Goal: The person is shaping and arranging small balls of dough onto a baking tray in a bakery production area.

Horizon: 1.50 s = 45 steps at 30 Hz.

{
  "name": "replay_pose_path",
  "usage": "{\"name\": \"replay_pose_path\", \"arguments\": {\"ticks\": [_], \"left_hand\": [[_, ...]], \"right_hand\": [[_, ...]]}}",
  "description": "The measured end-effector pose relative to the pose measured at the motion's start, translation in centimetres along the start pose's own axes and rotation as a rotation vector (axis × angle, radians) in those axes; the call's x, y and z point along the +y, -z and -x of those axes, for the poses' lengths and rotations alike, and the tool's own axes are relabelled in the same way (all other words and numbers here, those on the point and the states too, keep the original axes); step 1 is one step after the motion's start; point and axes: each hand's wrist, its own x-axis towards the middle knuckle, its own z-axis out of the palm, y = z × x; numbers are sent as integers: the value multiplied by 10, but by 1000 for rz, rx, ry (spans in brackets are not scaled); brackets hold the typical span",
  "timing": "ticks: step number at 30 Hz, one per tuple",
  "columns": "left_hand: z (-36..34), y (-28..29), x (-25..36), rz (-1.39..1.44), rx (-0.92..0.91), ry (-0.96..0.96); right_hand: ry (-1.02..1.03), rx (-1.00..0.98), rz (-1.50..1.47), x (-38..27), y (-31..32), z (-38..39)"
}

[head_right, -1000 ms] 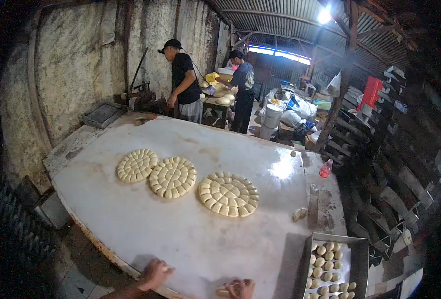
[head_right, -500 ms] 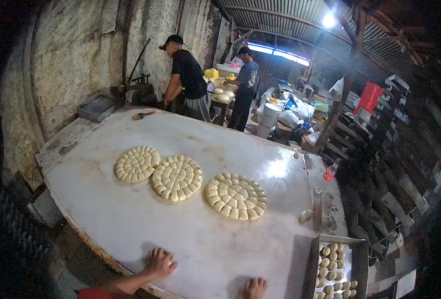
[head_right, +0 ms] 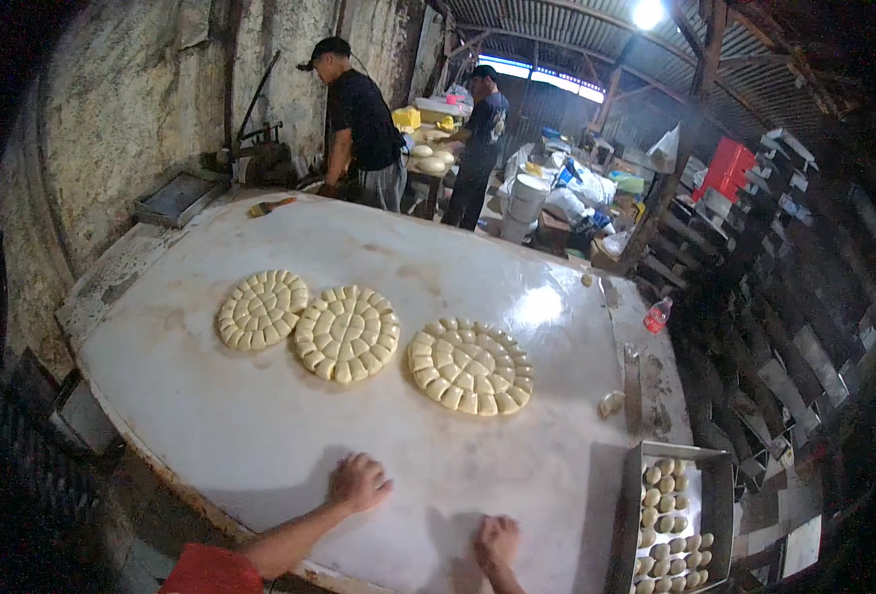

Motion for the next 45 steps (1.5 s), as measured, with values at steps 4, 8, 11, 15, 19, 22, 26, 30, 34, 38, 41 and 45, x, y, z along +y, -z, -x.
{"name": "replay_pose_path", "arguments": {"ticks": [4, 8, 11, 15, 19, 22, 26, 30, 34, 38, 41, 45], "left_hand": [[69, -28, 41, 35, -136, -186], [94, 43, -4, -32, -162, 127], [29, 15, -13, -228, 117, 135], [36, -37, 27, 36, -109, -2], [105, 12, 15, 1, -67, 19], [63, 38, -40, -289, 140, 117], [13, -17, 1, 69, -87, 65], [92, -25, 6, 213, -100, -350], [49, 26, -47, -154, 68, -134], [4, -1, 1, 28, 87, -22], [52, -31, 14, 69, -70, -238], [83, 9, -35, -8, -53, -115]], "right_hand": [[81, 37, -263, -50, 1, 57], [143, 40, -286, 35, 38, 75], [89, 90, 27, 98, -3, 35], [33, -281, -306, -5, -14, 14], [132, 45, -398, 10, 35, 101], [54, 167, 28, 66, 30, 66], [43, 78, -137, 6, -9, 9], [4, 108, -349, 0, -5, 84], [183, 31, 284, 71, 23, 62], [-161, 113, -245, -19, 28, -12], [-49, -38, -361, -18, 10, 32], [228, -66, -250, 46, 44, 77]]}}
